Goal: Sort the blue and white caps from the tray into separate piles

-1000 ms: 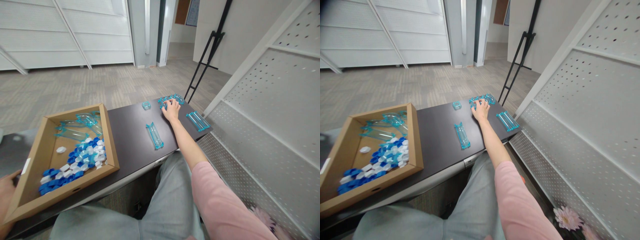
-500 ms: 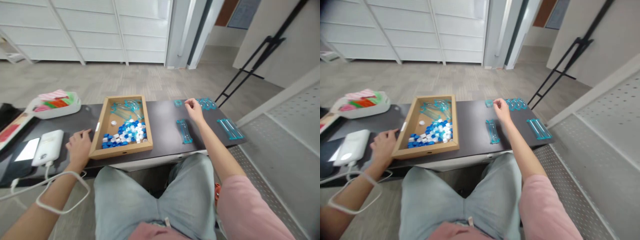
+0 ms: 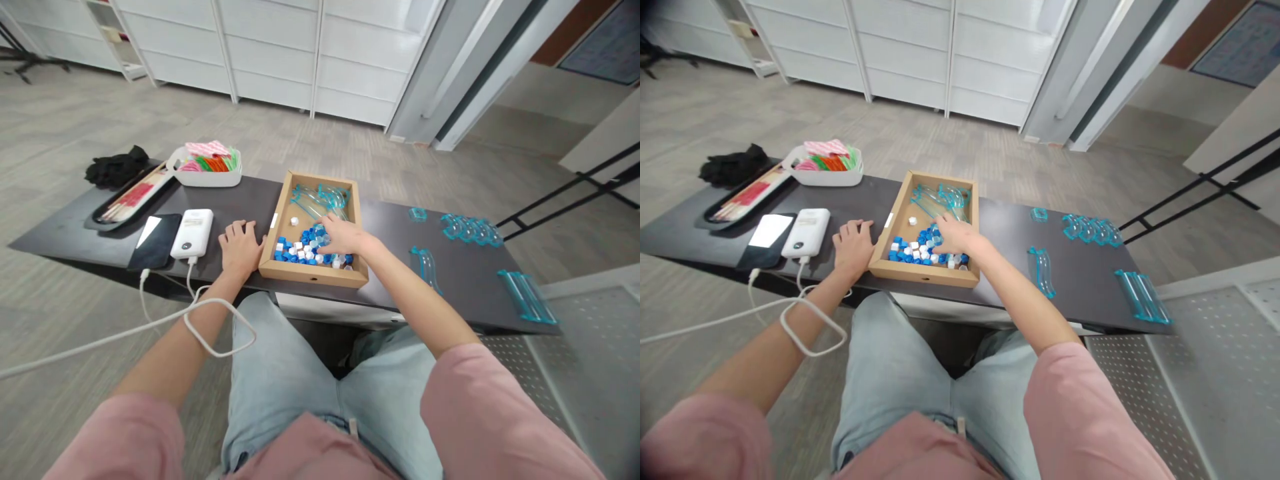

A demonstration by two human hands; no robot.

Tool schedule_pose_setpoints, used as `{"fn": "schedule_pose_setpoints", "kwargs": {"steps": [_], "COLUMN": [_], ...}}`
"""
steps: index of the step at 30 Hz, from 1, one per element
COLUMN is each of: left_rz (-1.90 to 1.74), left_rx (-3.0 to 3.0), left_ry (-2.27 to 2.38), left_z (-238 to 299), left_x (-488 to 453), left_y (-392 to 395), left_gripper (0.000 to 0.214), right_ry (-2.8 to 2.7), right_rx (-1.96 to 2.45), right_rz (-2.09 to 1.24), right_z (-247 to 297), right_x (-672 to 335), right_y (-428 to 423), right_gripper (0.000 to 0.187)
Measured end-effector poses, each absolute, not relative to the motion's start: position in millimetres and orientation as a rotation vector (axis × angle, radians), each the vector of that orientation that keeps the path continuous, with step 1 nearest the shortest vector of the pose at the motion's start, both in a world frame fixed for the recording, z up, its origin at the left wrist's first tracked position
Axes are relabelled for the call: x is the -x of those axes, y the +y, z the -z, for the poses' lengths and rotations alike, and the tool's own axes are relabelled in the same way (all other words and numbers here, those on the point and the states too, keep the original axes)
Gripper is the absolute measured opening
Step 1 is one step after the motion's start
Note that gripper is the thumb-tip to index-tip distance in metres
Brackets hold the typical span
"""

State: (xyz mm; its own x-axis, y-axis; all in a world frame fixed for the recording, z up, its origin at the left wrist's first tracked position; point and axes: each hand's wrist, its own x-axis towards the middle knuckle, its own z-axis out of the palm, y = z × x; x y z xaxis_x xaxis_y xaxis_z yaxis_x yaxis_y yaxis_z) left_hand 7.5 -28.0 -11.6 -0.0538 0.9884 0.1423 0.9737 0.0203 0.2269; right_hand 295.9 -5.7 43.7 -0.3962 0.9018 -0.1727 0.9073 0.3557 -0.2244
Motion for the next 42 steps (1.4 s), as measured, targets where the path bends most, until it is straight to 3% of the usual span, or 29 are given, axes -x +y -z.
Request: {"fn": "schedule_pose_setpoints", "kwargs": {"steps": [5,9,12,17,20,25,29,33,37,40,42], "left_rz": [-0.46,-0.454,-0.454,-0.426,-0.385,-0.361,-0.364,-0.383,-0.378,-0.301,-0.25], "left_rx": [-2.143,-2.14,-2.143,-2.13,-2.112,-2.138,-2.171,-2.185,-2.207,-2.254,-2.268], "left_ry": [2.183,2.178,2.174,2.173,2.165,2.13,2.107,2.123,2.152,2.182,2.213], "left_z": [15.2,16.1,15.4,8.5,3.3,5.1,14.6,20.9,21.7,20.6,19.8], "left_x": [-6.1,-6.1,-6.3,-7.5,-7.8,-3.1,4.3,10.1,11.7,10.9,10.7], "left_y": [-27.2,-27.4,-27.9,-29.9,-32.3,-33.0,-27.1,-22.7,-22.2,-23.1,-23.4], "left_gripper": [0.063,0.064,0.064,0.064,0.065,0.069,0.073,0.072,0.071,0.078,0.081], "right_ry": [2.602,2.71,2.701,2.372,2.256,2.302,2.343,1.759,1.479,1.579,1.731], "right_rx": [-1.766,-1.863,-2.167,-2.383,-2.462,-2.744,-3.197,-3.708,-3.759,-3.705,-3.609], "right_rz": [0.506,0.716,1.231,2.523,2.764,2.497,1.701,1.013,0.854,0.821,0.618], "right_z": [-33.6,-25.9,-25.7,-41.9,-51.7,-47.0,-34.1,-16.7,9.4,27.8,35.4], "right_x": [-302.1,-307.8,-316.4,-342.1,-361.2,-412.3,-490.7,-572.9,-613.0,-618.3,-617.9], "right_y": [-10.8,-4.9,-1.3,-12.2,-26.9,-55.4,-76.7,-97.3,-111.5,-115.4,-115.3], "right_gripper": [0.097,0.091,0.079,0.044,0.033,0.039,0.042,0.038,0.043,0.05,0.051]}}
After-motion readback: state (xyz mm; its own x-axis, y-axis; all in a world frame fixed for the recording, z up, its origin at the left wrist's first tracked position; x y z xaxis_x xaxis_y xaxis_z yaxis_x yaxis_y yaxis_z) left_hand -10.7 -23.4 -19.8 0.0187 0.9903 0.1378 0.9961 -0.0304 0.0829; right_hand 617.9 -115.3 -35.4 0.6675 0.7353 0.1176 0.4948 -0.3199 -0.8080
